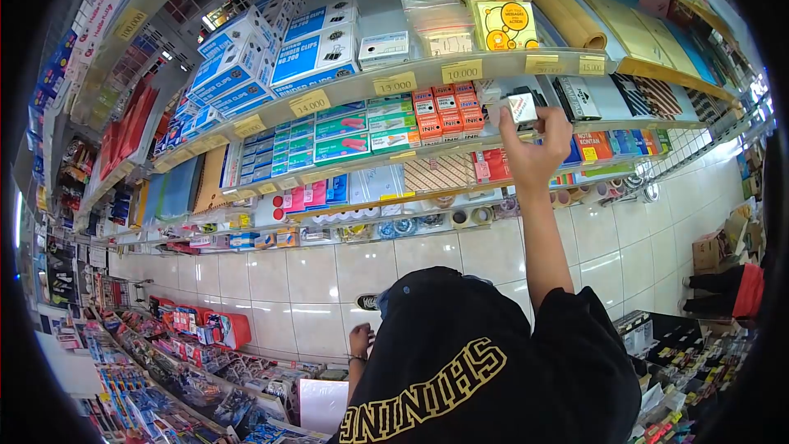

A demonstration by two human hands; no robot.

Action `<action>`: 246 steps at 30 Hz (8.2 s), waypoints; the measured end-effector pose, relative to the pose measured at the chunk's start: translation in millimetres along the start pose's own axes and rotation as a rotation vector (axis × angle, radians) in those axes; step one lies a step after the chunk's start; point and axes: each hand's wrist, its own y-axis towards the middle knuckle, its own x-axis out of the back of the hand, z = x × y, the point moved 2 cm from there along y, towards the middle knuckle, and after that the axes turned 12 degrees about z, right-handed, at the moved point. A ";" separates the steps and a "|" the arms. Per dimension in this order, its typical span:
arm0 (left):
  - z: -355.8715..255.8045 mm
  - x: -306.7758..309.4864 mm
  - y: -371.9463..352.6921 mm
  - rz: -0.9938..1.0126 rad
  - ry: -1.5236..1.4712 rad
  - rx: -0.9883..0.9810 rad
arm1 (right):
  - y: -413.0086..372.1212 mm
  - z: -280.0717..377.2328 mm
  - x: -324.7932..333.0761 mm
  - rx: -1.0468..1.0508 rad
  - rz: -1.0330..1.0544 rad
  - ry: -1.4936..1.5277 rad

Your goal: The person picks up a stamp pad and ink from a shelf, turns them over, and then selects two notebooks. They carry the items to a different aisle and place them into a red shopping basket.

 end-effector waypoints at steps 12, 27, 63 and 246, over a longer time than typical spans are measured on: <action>-334.7 -109.0 -69.0 0.453 0.088 -0.749 | -90.0 18.6 26.1 -0.397 0.634 0.361; -385.6 -179.8 -113.0 1.167 -0.578 -0.358 | -140.0 -6.0 36.7 -0.693 1.073 0.863; -377.1 -141.8 -154.5 0.383 0.134 -1.162 | -142.4 42.0 55.1 -0.132 0.987 1.276; -265.5 -78.8 -172.2 0.446 -0.910 -0.445 | 24.6 -71.1 -79.2 -0.007 0.671 -0.377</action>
